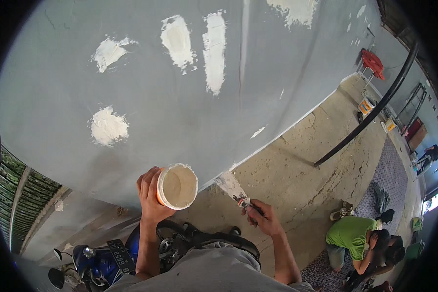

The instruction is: Applying wall putty or plaster to holes in a wall using a putty knife.

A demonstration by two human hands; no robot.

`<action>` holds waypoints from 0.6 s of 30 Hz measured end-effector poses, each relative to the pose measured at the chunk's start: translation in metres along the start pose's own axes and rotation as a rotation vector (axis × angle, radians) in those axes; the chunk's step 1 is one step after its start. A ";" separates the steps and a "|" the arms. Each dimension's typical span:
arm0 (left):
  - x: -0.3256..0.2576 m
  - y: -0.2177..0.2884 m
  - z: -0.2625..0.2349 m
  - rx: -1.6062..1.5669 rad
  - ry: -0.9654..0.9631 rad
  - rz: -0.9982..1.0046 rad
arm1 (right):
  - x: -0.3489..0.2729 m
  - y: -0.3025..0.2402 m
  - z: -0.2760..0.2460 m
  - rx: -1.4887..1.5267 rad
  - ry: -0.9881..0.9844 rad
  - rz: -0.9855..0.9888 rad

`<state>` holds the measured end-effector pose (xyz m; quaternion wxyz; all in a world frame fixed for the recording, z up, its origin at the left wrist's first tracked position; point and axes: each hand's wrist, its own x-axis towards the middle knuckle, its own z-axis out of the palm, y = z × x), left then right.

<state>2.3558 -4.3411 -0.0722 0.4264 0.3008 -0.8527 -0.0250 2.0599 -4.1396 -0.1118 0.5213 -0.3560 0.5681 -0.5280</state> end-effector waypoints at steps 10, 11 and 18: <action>0.012 0.045 0.022 0.047 -0.200 0.009 | 0.008 -0.070 -0.040 -0.818 0.112 -0.612; 0.013 0.045 0.024 0.045 -0.201 0.022 | 0.009 -0.078 -0.040 -0.897 0.056 -0.593; 0.017 0.040 0.023 0.122 -0.264 0.103 | 0.027 -0.096 -0.034 -1.179 -0.104 -0.716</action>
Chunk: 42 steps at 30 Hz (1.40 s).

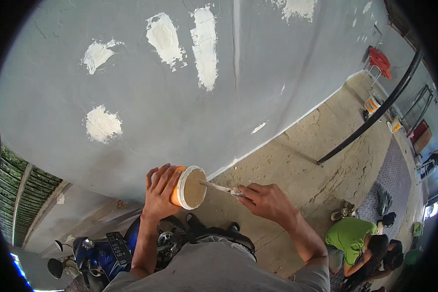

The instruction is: Applying wall putty or plaster to holes in a wall using a putty knife.

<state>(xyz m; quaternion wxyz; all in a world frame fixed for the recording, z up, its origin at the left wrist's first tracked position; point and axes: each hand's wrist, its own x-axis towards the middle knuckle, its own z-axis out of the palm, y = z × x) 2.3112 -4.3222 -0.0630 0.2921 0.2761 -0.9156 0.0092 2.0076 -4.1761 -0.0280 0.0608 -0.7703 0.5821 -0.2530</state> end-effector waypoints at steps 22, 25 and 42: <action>-0.011 -0.017 0.024 -0.118 0.072 -0.262 | -0.063 0.024 0.117 1.853 -0.271 0.979; -0.026 -0.013 0.037 -0.114 0.027 -0.354 | -0.079 0.002 0.152 1.935 -0.029 1.168; 0.050 0.029 0.087 -0.543 0.135 -0.331 | -0.049 0.090 0.081 1.681 0.359 0.836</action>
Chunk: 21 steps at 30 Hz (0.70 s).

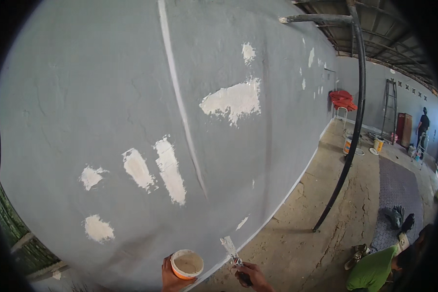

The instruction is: Applying wall putty or plaster to holes in a wall using a putty knife.

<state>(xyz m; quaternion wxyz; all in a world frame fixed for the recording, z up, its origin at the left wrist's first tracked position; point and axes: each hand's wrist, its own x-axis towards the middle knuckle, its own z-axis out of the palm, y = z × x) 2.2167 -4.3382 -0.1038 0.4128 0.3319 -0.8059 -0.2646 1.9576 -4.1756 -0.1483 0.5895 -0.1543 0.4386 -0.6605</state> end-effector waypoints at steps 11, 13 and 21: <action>0.115 -0.021 0.065 -0.559 -0.248 0.439 | 0.047 0.029 -0.011 -0.039 0.428 -0.290; 0.134 -0.047 0.090 -0.390 -0.265 0.283 | 0.066 0.022 -0.025 -0.070 0.443 -0.224; 0.172 -0.029 0.094 -0.651 -0.262 0.151 | 0.124 -0.061 -0.020 -0.179 0.494 -0.213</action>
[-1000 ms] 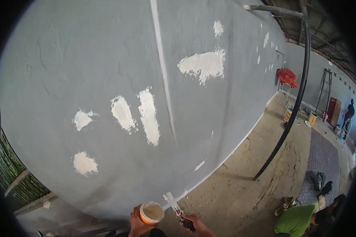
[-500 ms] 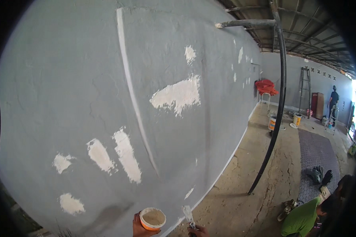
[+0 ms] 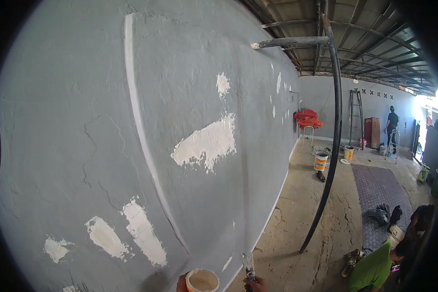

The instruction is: Applying wall putty or plaster to holes in a wall using a putty knife.

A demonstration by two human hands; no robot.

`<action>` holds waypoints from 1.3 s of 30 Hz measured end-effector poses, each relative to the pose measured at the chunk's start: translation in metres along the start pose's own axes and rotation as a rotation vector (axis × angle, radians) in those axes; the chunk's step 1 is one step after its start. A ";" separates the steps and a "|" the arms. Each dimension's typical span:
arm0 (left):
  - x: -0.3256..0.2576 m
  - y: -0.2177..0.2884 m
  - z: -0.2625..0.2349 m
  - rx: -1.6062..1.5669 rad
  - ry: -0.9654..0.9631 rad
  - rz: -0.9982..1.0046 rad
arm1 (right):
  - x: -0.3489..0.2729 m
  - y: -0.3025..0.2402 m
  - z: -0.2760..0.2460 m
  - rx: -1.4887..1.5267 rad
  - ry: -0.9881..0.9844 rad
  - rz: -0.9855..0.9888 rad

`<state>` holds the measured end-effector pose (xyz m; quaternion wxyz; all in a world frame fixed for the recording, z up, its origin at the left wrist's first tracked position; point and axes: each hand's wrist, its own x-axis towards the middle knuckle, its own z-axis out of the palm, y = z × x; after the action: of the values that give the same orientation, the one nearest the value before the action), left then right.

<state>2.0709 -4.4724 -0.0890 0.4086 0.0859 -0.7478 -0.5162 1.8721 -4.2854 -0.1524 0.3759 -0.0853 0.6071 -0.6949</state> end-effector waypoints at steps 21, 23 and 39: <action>-0.002 0.002 0.167 0.630 0.233 -0.427 | 0.161 0.025 -0.184 -0.159 -0.149 0.141; 0.006 0.015 0.202 0.603 0.205 -0.365 | 0.167 -0.028 -0.217 -0.195 -0.095 0.205; 0.026 0.018 0.321 0.736 0.084 -0.185 | 0.192 -0.058 -0.316 -0.017 0.122 -0.102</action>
<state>1.8347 -4.2536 -0.1034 0.3324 0.3154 -0.8547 -0.2440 1.5310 -4.1604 -0.2434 0.3017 -0.0770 0.6295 -0.7119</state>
